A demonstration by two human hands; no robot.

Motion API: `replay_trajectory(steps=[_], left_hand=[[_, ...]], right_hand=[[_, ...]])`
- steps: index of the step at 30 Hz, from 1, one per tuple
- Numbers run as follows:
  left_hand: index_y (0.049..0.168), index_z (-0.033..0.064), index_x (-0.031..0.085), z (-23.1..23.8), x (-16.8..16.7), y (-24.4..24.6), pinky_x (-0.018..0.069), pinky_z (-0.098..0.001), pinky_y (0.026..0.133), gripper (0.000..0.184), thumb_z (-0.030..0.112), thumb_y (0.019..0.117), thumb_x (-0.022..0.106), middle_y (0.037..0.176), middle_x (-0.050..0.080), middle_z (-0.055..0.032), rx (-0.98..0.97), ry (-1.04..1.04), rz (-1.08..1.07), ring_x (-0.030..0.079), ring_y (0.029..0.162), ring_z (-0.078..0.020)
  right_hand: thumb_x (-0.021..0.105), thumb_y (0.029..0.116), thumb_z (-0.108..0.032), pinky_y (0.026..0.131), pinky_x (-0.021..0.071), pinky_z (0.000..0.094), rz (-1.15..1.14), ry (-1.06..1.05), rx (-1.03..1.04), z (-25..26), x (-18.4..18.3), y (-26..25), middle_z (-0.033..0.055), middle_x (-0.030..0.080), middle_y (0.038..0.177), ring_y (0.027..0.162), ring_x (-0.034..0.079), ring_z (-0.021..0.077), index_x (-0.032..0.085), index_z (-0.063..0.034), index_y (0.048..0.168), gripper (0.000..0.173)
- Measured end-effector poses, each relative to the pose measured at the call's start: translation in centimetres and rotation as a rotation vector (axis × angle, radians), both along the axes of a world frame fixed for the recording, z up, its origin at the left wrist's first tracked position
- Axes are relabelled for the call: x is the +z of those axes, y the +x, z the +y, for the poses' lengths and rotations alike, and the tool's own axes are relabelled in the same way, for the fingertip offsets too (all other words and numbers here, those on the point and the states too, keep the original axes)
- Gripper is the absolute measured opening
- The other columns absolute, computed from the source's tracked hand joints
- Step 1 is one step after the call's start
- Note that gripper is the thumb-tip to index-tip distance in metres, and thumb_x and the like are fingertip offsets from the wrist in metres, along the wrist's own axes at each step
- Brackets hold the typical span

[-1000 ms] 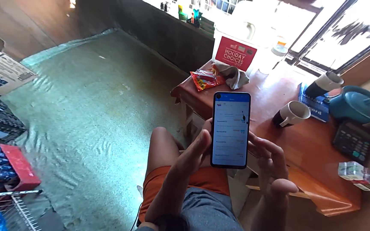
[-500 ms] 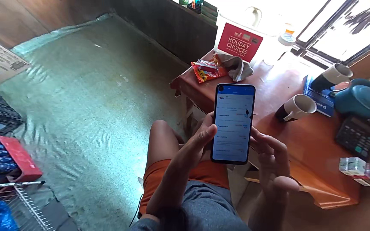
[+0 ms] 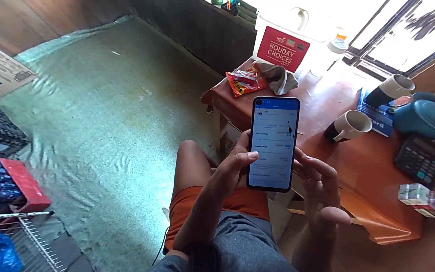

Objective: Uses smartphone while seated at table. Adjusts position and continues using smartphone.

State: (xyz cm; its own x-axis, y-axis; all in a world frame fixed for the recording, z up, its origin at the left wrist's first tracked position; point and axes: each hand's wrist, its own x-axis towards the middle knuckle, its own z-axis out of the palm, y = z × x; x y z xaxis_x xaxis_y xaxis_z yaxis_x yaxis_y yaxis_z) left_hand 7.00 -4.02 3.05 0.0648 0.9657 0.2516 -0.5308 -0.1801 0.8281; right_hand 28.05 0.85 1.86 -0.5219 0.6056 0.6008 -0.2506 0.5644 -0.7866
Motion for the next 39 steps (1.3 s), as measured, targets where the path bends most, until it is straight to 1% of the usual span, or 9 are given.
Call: replay_trajectory(steps=[4, 9, 13, 19, 24, 29, 32, 39], left_hand=[[0.147, 0.0134, 0.035, -0.07, 0.08, -0.04, 0.057, -0.0301, 0.09, 0.056, 0.034, 0.0962, 0.049, 0.123, 0.063, -0.0013, 0.001, -0.001, 0.004, 0.066, 0.107, -0.0095], [0.146, 0.0145, 0.036, -0.19, 0.17, -0.01, 0.0574, -0.0295, 0.089, 0.055, 0.033, 0.0955, 0.049, 0.123, 0.063, -0.0007, -0.012, -0.011, -0.019, 0.066, 0.105, -0.0089], [0.148, 0.0143, 0.034, -0.24, 0.11, -0.05, 0.0571, -0.0304, 0.091, 0.056, 0.031, 0.096, 0.048, 0.125, 0.063, -0.0006, -0.012, -0.004, -0.024, 0.066, 0.107, -0.0092], [0.148, 0.014, 0.034, -0.25, 0.17, -0.09, 0.0568, -0.0296, 0.091, 0.056, 0.028, 0.0949, 0.047, 0.125, 0.063, -0.0007, -0.011, -0.014, -0.021, 0.065, 0.107, -0.0088], [0.148, 0.0138, 0.035, -0.24, 0.2, -0.05, 0.0564, -0.0297, 0.091, 0.056, 0.025, 0.0935, 0.046, 0.125, 0.062, -0.0011, -0.005, -0.018, -0.025, 0.065, 0.108, -0.009], [0.147, 0.0138, 0.034, -0.29, 0.16, -0.08, 0.0562, -0.0292, 0.092, 0.056, 0.025, 0.0939, 0.047, 0.125, 0.062, -0.0005, -0.008, 0.0, -0.02, 0.065, 0.108, -0.0086], [0.145, 0.0142, 0.036, -0.3, 0.14, -0.1, 0.0569, -0.0283, 0.09, 0.054, 0.025, 0.0939, 0.048, 0.122, 0.063, 0.0003, -0.004, 0.0, -0.021, 0.066, 0.106, -0.0081], [0.147, 0.0134, 0.034, -0.39, 0.22, -0.15, 0.056, -0.0292, 0.092, 0.056, 0.024, 0.0938, 0.047, 0.125, 0.062, -0.0007, -0.004, 0.005, -0.009, 0.065, 0.108, -0.0087]], right_hand=[[0.035, 0.0923, -0.08, 0.112, 0.0455, 0.0383, -0.005, -0.003, -0.005, -0.07, 0.0, -0.01, -0.0042, 0.05, 0.154, 0.14, 0.049, 0.0192, 0.05, -0.0344, 0.144, 0.071], [0.037, 0.0922, -0.08, 0.113, 0.0455, 0.0372, 0.001, -0.008, -0.005, -0.08, 0.03, -0.02, -0.0058, 0.05, 0.154, 0.14, 0.05, 0.0174, 0.05, -0.0353, 0.144, 0.069], [0.036, 0.0931, -0.079, 0.113, 0.0454, 0.0378, -0.013, 0.009, -0.014, -0.1, 0.01, -0.03, -0.0053, 0.051, 0.153, 0.139, 0.05, 0.018, 0.05, -0.0346, 0.144, 0.069], [0.037, 0.092, -0.08, 0.113, 0.045, 0.0373, -0.008, -0.001, -0.009, -0.13, 0.09, -0.06, -0.0057, 0.051, 0.153, 0.14, 0.049, 0.0175, 0.05, -0.0349, 0.144, 0.07], [0.036, 0.0928, -0.079, 0.113, 0.0449, 0.0379, -0.01, 0.004, -0.001, -0.06, 0.03, -0.01, -0.0053, 0.05, 0.154, 0.141, 0.048, 0.0182, 0.049, -0.0346, 0.145, 0.07], [0.037, 0.092, -0.08, 0.113, 0.045, 0.0378, 0.001, -0.006, 0.001, -0.17, 0.04, -0.06, -0.0051, 0.05, 0.153, 0.14, 0.049, 0.0182, 0.05, -0.0345, 0.145, 0.071], [0.037, 0.0924, -0.079, 0.114, 0.0444, 0.0379, 0.0, -0.001, 0.01, -0.19, 0.07, -0.03, -0.0052, 0.049, 0.154, 0.141, 0.048, 0.0184, 0.05, -0.0349, 0.145, 0.07], [0.037, 0.0925, -0.079, 0.114, 0.0441, 0.0376, 0.005, 0.004, 0.009, -0.26, 0.14, -0.14, -0.0049, 0.05, 0.154, 0.14, 0.049, 0.0181, 0.05, -0.0346, 0.145, 0.07]])
